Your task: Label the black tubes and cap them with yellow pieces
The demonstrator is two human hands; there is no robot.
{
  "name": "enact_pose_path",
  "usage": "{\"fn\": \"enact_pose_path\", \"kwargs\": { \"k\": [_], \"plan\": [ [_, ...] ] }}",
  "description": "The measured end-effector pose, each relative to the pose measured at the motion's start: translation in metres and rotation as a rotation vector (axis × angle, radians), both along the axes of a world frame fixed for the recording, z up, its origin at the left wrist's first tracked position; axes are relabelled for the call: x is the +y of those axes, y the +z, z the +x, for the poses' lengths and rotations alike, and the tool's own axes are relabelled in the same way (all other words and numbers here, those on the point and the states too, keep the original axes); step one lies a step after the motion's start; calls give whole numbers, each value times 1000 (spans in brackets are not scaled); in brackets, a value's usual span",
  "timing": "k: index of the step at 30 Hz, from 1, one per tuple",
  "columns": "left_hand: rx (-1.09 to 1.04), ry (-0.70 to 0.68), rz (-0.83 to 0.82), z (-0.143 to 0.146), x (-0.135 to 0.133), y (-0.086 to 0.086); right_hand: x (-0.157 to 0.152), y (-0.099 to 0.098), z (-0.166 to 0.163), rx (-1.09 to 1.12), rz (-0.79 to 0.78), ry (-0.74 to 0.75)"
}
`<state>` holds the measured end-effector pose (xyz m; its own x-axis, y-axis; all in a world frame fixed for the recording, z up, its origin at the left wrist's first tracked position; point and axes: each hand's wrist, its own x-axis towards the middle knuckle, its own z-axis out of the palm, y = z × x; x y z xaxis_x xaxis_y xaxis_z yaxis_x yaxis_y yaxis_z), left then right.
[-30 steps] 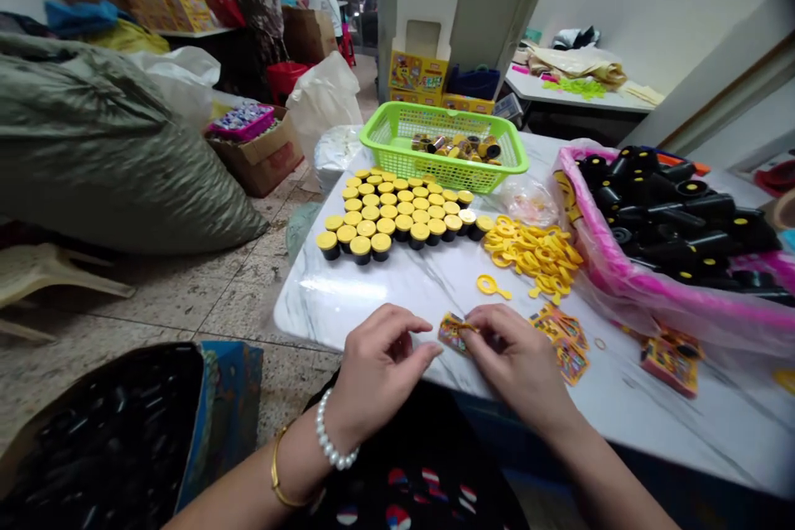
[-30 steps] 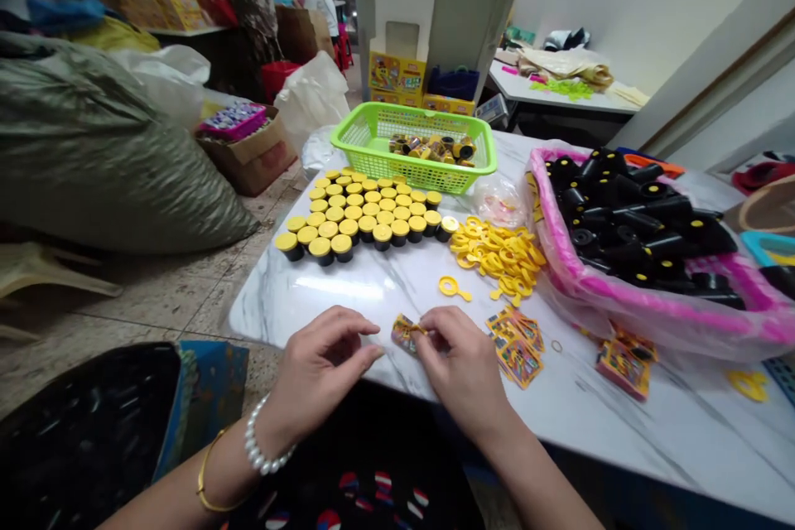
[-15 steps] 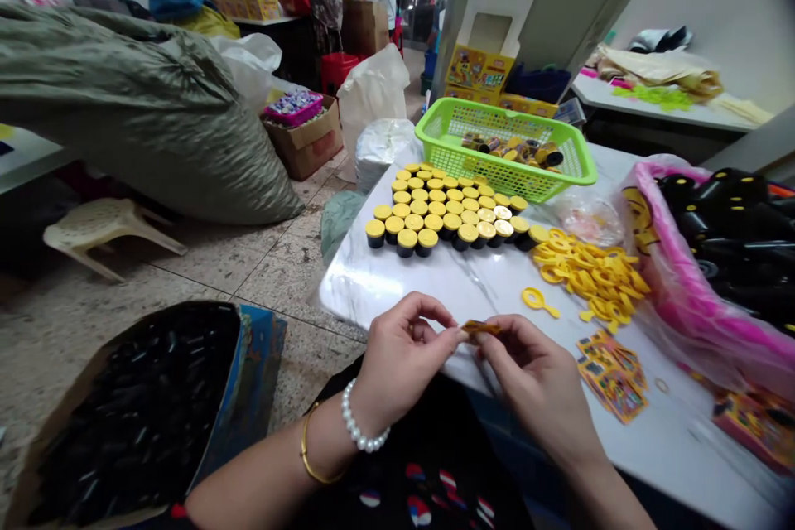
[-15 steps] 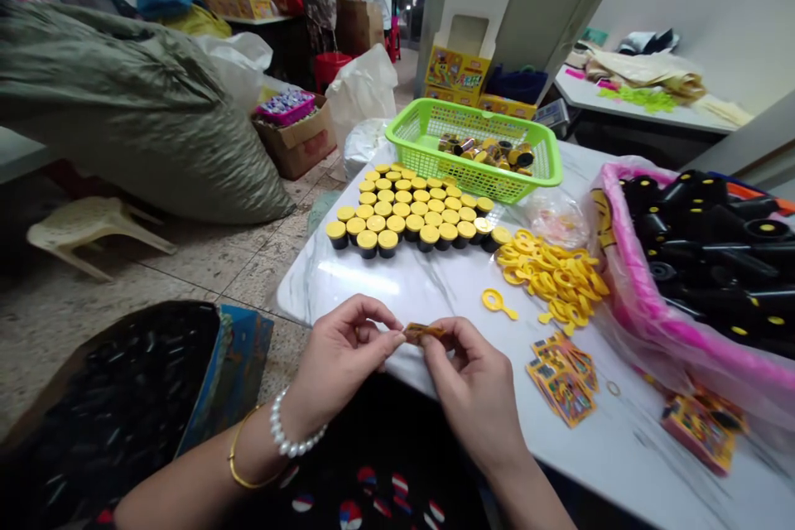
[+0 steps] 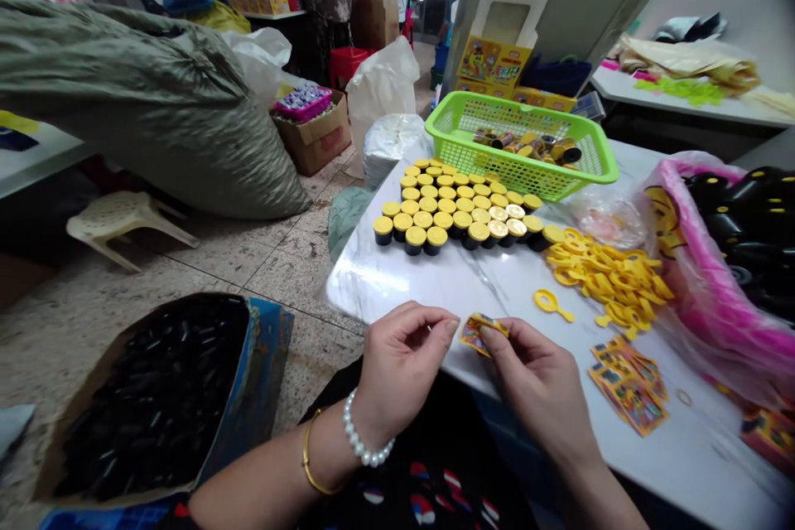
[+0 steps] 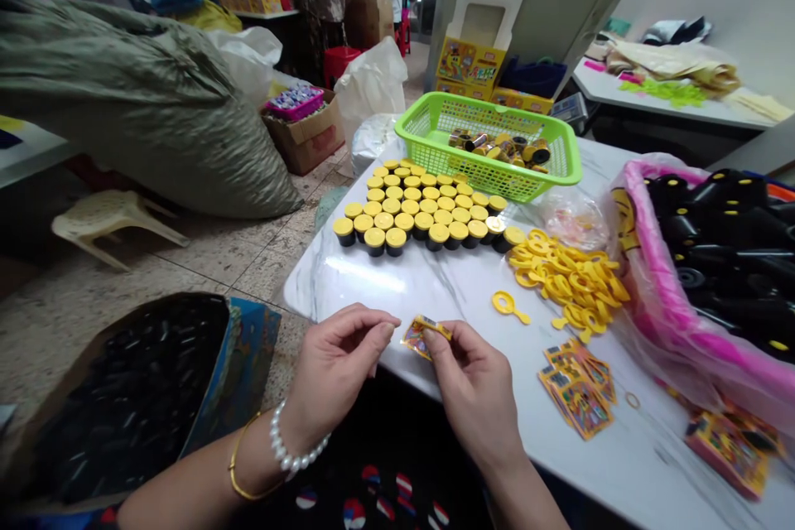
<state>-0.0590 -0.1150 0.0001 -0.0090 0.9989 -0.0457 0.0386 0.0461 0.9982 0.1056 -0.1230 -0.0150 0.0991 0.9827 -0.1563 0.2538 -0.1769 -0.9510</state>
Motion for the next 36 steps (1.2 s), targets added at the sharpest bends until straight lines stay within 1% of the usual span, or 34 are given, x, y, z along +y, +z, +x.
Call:
{"fn": "enact_pose_path", "kwargs": {
  "k": [4,7,10,13,19,22,24,27,31,36],
  "plan": [
    [27,-6,49,7,1,-5,-2,-2,-1,29,16,-3],
    [39,21,67,12,4,-8,-3,-2,-1,17,46,-7],
    [42,48,93,13,6,-8,-4,-3,-1,6,65,-11],
    [33,23,98,14,5,-5,-4,-5,-2,-2,81,-11],
    [12,-64,-53,14,3,-3,-4,-7,-5,-7,130,9],
    [-52,-55,-166,13,4,-5,-5,-7,-5,-30,143,20],
    [-92,-45,-198,12,5,-6,-5,-6,-5,-11,142,13],
    [-75,-28,-141,11,6,-6,-5,-5,-5,11,145,-1],
    [-4,-20,-8,11,4,-6,-5,-5,-5,-25,162,-10],
    [82,28,167,12,2,-9,-5,-9,-8,-88,203,-22]
  ]
}}
